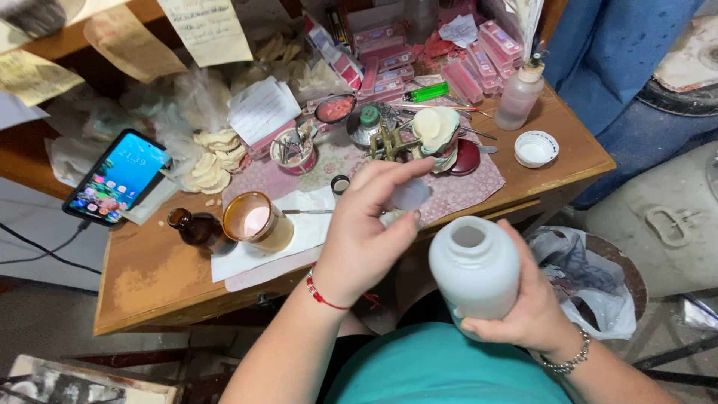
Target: Mixing dental materials in a cup and transferring liquid between bottles at a laboratory bench.
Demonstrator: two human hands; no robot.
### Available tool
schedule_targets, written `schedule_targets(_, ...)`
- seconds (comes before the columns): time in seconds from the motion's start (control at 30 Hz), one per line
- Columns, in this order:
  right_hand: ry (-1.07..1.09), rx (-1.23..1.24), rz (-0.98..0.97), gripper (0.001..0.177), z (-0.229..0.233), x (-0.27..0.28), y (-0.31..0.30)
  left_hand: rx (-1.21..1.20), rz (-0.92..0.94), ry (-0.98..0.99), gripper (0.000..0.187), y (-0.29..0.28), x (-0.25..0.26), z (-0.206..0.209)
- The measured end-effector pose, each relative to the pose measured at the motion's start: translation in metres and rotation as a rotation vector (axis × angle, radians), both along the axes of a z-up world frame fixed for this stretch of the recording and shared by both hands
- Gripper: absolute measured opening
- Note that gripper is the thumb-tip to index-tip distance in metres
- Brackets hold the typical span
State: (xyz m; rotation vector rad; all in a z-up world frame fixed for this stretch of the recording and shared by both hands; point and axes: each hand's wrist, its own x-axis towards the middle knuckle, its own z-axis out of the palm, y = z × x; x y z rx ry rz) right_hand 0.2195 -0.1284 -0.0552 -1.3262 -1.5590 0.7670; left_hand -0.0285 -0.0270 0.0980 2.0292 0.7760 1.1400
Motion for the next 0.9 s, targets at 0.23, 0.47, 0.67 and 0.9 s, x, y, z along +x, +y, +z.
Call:
schedule_targets(0.23,-0.026,-0.022,0.112,0.147,0.010,-0.018,0.003,-0.024,0.013,0.099,0.047,-0.008,0.014,0.010)
schedule_targets(0.47,-0.001,-0.029,0.135,0.144,0.011,-0.023,0.006,-0.031,-0.100,0.063,0.052,-0.023,0.010,-0.002)
schedule_targets(0.67,-0.027,-0.067,0.099,0.146,-0.003,-0.027,0.006,0.270,-0.103,0.177,0.050,-0.035,0.016,-0.007)
schedule_targets(0.9,0.033,-0.089,0.111,0.144,-0.012,-0.032,-0.008,0.365,0.038,0.158,0.049,-0.045,0.024,-0.031)
